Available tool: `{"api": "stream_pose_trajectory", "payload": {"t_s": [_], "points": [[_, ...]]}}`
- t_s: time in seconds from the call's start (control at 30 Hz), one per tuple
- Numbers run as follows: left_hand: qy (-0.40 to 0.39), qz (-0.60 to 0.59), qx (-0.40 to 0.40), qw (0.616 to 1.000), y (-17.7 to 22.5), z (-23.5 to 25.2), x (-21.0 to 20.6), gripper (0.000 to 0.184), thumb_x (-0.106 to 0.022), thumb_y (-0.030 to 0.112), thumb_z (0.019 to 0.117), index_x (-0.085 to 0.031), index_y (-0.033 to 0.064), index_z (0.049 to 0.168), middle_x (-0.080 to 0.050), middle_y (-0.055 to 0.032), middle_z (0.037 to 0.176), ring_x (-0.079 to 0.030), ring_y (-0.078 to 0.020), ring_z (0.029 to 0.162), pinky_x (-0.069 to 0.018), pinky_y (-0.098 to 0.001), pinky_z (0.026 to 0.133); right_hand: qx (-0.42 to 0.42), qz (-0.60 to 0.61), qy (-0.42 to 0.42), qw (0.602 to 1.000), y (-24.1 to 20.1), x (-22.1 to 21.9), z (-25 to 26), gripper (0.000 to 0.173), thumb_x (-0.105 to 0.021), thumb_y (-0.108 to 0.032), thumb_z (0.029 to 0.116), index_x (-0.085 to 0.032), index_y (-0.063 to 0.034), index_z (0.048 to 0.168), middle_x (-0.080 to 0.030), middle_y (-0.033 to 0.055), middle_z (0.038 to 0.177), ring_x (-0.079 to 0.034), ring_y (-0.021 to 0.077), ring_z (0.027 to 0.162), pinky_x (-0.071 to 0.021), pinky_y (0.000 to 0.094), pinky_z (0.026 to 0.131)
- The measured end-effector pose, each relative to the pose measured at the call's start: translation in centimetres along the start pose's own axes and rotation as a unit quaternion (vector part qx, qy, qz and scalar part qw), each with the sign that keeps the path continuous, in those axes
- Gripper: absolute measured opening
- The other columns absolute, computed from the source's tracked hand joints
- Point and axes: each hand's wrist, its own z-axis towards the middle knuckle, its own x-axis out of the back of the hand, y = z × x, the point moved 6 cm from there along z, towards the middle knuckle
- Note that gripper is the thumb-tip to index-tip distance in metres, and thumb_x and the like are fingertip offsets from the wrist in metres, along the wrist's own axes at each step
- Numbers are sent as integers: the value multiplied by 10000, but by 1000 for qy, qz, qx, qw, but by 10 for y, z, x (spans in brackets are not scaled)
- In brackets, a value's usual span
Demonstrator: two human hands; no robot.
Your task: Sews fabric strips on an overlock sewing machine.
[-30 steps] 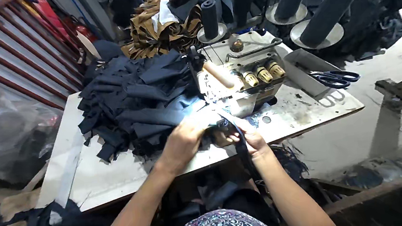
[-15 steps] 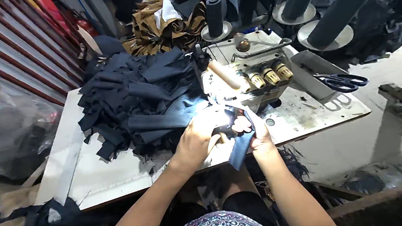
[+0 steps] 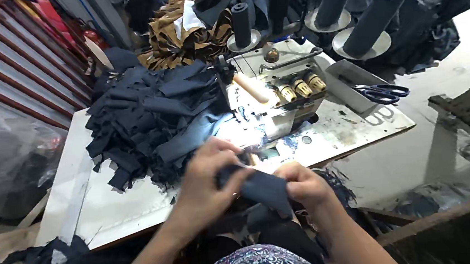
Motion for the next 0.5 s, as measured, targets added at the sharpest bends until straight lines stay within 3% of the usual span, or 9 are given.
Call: {"api": "stream_pose_trajectory", "payload": {"t_s": [0.03, 0.1, 0.17, 0.2, 0.27, 0.37, 0.5], "points": [[31, 56, -8, 998, -3, 3, 26, 209, -701, 289, 950, -706, 89, 890, -680, -40, 1140, -621, -134, 1193, -527, -322, 1025, 21, 41, -6, 999, -10, 1, -1, 220, -590, -368, 1019, -753, -223, 986, -723, -137, 865, -655, -56, 757, -543, 147, 657], [83, 221, 13, 972, -25, 14, 76, 298, -669, 269, 993, -681, -29, 1013, -647, -211, 1210, -593, -338, 1230, -472, -487, 1054, 44, 98, 18, 994, -22, 14, -1, 271, -596, -393, 1005, -757, -201, 902, -697, -122, 725, -666, -9, 665, -567, 206, 647], [90, 339, 64, 934, -57, 22, 97, 324, -625, 235, 1018, -660, -66, 1134, -579, -303, 1288, -541, -502, 1229, -418, -662, 1030, 14, 78, 105, 991, -8, 46, -2, 274, -624, -437, 987, -757, -215, 896, -659, -125, 655, -636, -5, 612, -561, 210, 635], [74, 359, 71, 928, -67, 23, 90, 294, -611, 182, 1013, -658, -61, 1173, -561, -309, 1350, -512, -525, 1276, -375, -710, 1061, -17, 73, 168, 983, 8, 62, -3, 254, -638, -424, 980, -752, -211, 903, -647, -105, 644, -627, 12, 599, -567, 224, 642], [20, 343, 13, 939, -68, 20, 43, 312, -596, 150, 1011, -662, -23, 1262, -556, -252, 1442, -477, -463, 1383, -290, -711, 1145, -71, 82, 258, 960, 38, 83, -5, 240, -544, -327, 1024, -715, -189, 926, -607, -77, 659, -586, 31, 600, -547, 228, 662], [-52, 285, -108, 951, -66, 2, -35, 256, -585, 140, 1001, -748, 56, 1180, -728, -150, 1185, -671, -342, 1190, -424, -639, 1107, -94, 161, 325, 927, 61, 100, -19, 335, -402, -285, 1068, -667, -149, 915, -579, -64, 627, -584, 42, 560, -563, 224, 648], [-87, 283, -115, 948, -68, -4, -56, 307, -557, 216, 1021, -728, 69, 1230, -733, -125, 1168, -701, -302, 1131, -503, -533, 1063, -55, 271, 336, 900, 51, 121, -33, 389, -401, -370, 1083, -643, -127, 897, -500, -64, 580, -531, 44, 488, -516, 199, 528]]}}
